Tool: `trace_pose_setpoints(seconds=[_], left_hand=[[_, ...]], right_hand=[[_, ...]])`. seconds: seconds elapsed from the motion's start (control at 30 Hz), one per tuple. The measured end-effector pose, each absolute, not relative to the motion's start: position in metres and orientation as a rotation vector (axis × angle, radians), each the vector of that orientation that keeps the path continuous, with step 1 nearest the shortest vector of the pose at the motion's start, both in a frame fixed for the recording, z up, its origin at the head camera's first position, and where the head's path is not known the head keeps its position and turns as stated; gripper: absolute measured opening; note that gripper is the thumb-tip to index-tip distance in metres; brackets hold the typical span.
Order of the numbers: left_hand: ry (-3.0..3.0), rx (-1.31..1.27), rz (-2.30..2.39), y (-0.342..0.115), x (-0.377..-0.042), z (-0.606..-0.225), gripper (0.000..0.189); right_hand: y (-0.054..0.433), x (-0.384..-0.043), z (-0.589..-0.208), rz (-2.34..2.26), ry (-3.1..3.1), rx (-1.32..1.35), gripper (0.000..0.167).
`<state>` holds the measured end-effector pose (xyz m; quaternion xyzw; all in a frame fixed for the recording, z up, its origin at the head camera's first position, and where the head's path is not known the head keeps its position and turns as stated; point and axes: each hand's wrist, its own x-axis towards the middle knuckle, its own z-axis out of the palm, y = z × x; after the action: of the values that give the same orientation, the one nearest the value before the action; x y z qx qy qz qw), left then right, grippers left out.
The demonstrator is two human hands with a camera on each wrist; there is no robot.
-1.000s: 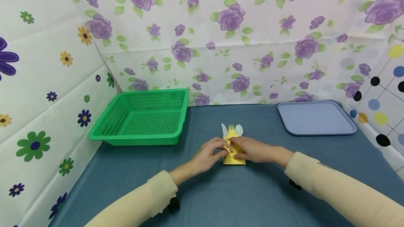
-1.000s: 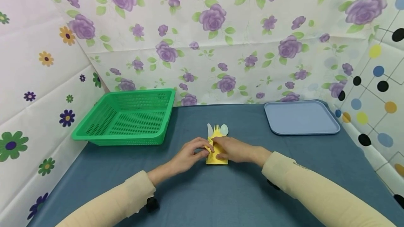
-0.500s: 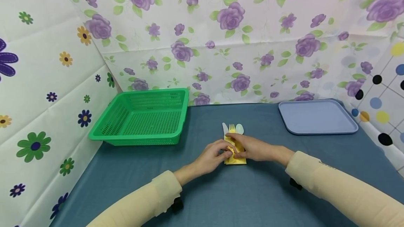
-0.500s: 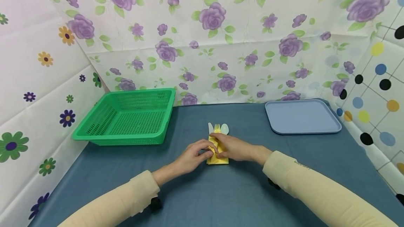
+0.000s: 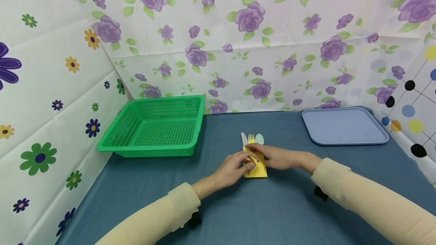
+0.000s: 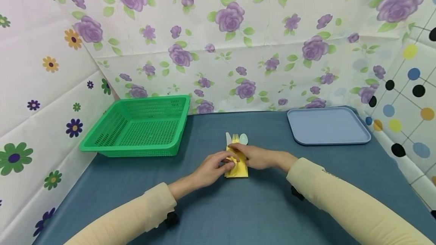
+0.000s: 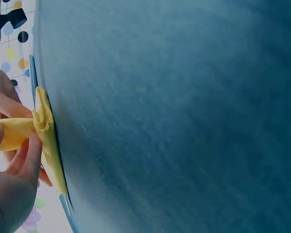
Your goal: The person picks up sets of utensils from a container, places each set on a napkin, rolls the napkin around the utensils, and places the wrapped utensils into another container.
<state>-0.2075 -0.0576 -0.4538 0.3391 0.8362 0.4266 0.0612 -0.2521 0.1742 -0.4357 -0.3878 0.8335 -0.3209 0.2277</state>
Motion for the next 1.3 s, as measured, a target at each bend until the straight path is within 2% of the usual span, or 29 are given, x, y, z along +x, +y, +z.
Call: trace_pose_setpoints(seconds=[0.13, 0.3, 0.5, 0.67, 0.87, 1.3], left_hand=[[2.494, 1.016, 1.275, -0.059, -0.206, -0.453, 0.036], [2.525, 1.138, 1.110, -0.064, -0.204, -0.456, 0.028], [2.641, 1.308, 0.817, -0.063, -0.203, -0.458, 0.030], [2.737, 1.298, 0.710, -0.057, -0.201, -0.455, 0.026], [2.832, 1.406, 0.609, -0.050, -0.200, -0.454, 0.016], [2.788, 1.497, 0.445, -0.050, -0.201, -0.453, 0.029]], right_hand=[[0.177, -0.254, -0.430, -0.907, 2.227, -1.042, 0.070], [0.182, -0.258, -0.424, -0.921, 2.139, -0.992, 0.084], [0.185, -0.263, -0.422, -0.954, 2.060, -0.970, 0.088], [0.183, -0.264, -0.423, -0.914, 2.087, -0.997, 0.087], [0.181, -0.264, -0.422, -0.925, 2.084, -0.968, 0.087], [0.178, -0.264, -0.423, -0.853, 2.152, -0.941, 0.086]])
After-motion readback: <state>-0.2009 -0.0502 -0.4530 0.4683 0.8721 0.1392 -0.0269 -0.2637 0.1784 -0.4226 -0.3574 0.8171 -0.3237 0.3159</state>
